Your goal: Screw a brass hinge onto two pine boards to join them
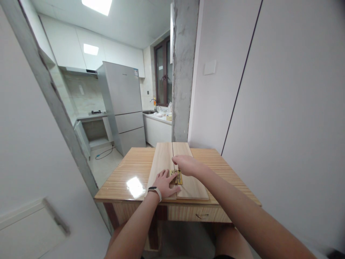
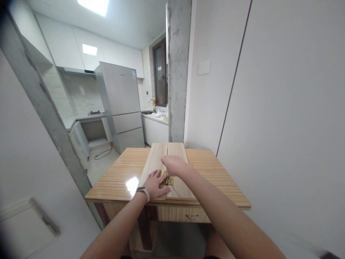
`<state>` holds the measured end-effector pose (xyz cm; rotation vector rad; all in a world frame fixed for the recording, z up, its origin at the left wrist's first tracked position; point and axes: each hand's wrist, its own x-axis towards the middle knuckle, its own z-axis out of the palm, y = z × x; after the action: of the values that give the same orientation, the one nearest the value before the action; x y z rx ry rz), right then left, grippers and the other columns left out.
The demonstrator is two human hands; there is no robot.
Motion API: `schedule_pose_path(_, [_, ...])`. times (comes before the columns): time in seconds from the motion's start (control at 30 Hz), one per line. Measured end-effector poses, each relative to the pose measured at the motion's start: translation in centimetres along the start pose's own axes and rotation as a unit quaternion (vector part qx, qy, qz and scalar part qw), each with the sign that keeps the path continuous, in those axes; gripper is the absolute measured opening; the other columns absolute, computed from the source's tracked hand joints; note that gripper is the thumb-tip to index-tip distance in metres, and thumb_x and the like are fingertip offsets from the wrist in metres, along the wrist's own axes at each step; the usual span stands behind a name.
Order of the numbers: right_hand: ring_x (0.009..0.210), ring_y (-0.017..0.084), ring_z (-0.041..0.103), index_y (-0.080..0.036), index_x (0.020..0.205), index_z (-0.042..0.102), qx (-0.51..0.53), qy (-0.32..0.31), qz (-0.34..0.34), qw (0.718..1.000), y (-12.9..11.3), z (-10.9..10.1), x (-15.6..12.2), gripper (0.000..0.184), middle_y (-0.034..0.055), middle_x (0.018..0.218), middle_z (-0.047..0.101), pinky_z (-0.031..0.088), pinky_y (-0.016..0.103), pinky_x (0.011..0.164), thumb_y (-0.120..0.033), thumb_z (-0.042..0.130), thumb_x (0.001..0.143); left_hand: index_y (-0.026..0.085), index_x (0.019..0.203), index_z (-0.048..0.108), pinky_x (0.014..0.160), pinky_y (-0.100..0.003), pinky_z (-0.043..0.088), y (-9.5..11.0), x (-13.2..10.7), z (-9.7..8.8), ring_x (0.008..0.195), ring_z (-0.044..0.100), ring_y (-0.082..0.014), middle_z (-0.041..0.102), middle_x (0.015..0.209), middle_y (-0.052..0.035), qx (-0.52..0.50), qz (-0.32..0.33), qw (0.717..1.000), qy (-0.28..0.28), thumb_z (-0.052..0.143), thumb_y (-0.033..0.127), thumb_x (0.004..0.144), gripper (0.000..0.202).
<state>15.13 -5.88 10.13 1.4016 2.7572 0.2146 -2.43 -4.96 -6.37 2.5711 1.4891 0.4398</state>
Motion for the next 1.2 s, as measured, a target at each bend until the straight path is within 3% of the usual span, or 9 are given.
schedule_pose_path(0.2, [0.095,0.024,0.067,-0.020,0.104,0.064,-0.014,0.006,-0.003,1.000,-0.1,0.0,0.2,0.026,0.0105,0.106,0.071,0.041,0.027,0.070,-0.025,0.073,0.081,0.042,0.153,0.039,0.116,-0.059,0.021,-0.1,0.0,0.0,0.146,0.026,-0.0416,0.035,0.160,-0.0077,-0.002,0.002,1.000,-0.003,0.044,0.086,0.080,0.084])
schedule_pose_path(0.33, [0.097,0.024,0.068,-0.020,0.104,0.066,-0.020,0.003,0.015,1.000,-0.4,0.1,0.4,0.017,0.0117,0.106,0.072,0.043,0.028,0.074,-0.031,0.062,0.091,0.041,0.153,0.039,0.116,-0.058,0.021,-0.1,0.0,-0.1,0.147,0.026,-0.0413,0.035,0.160,-0.0085,-0.002,0.003,1.000,-0.001,0.044,0.086,0.081,0.085])
schedule_pose_path(0.5, [0.095,0.027,0.069,-0.018,0.107,0.065,-0.036,0.001,0.054,0.998,-0.6,0.4,0.3,0.028,0.0145,0.103,0.071,0.046,0.032,0.074,-0.037,0.045,0.101,0.041,0.153,0.039,0.116,-0.059,0.020,-0.1,0.1,-0.1,0.147,0.026,-0.0415,0.034,0.161,-0.0083,-0.003,0.005,1.000,-0.007,0.044,0.085,0.081,0.084])
schedule_pose_path(0.7, [0.094,0.024,0.068,-0.017,0.120,0.056,0.008,-0.022,0.044,0.999,-0.7,0.5,-0.2,0.034,0.0162,0.117,0.062,0.045,0.030,0.071,-0.030,0.061,0.090,0.039,0.151,0.043,0.115,-0.060,0.022,-0.3,0.2,0.2,0.147,0.026,-0.0416,0.034,0.160,-0.0107,0.003,0.009,1.000,-0.003,0.042,0.086,0.081,0.084])
schedule_pose_path(0.87, [0.098,0.025,0.066,-0.017,0.111,0.060,0.010,-0.028,0.001,1.000,-0.8,-0.2,-0.4,0.032,0.0136,0.113,0.065,0.044,0.028,0.072,-0.024,0.070,0.081,0.040,0.151,0.042,0.115,-0.060,0.022,-0.2,0.1,0.1,0.146,0.027,-0.0416,0.035,0.159,-0.0110,0.001,0.012,1.000,0.002,0.042,0.087,0.081,0.085])
schedule_pose_path(1.2, [0.096,0.025,0.068,-0.019,0.103,0.065,-0.026,-0.011,0.014,1.000,-0.5,-0.6,-0.5,0.023,0.0112,0.105,0.071,0.043,0.027,0.069,-0.025,0.071,0.082,0.043,0.153,0.039,0.114,-0.060,0.023,0.0,0.1,-0.1,0.146,0.027,-0.0418,0.035,0.159,-0.0095,-0.002,0.005,1.000,-0.003,0.042,0.087,0.081,0.084])
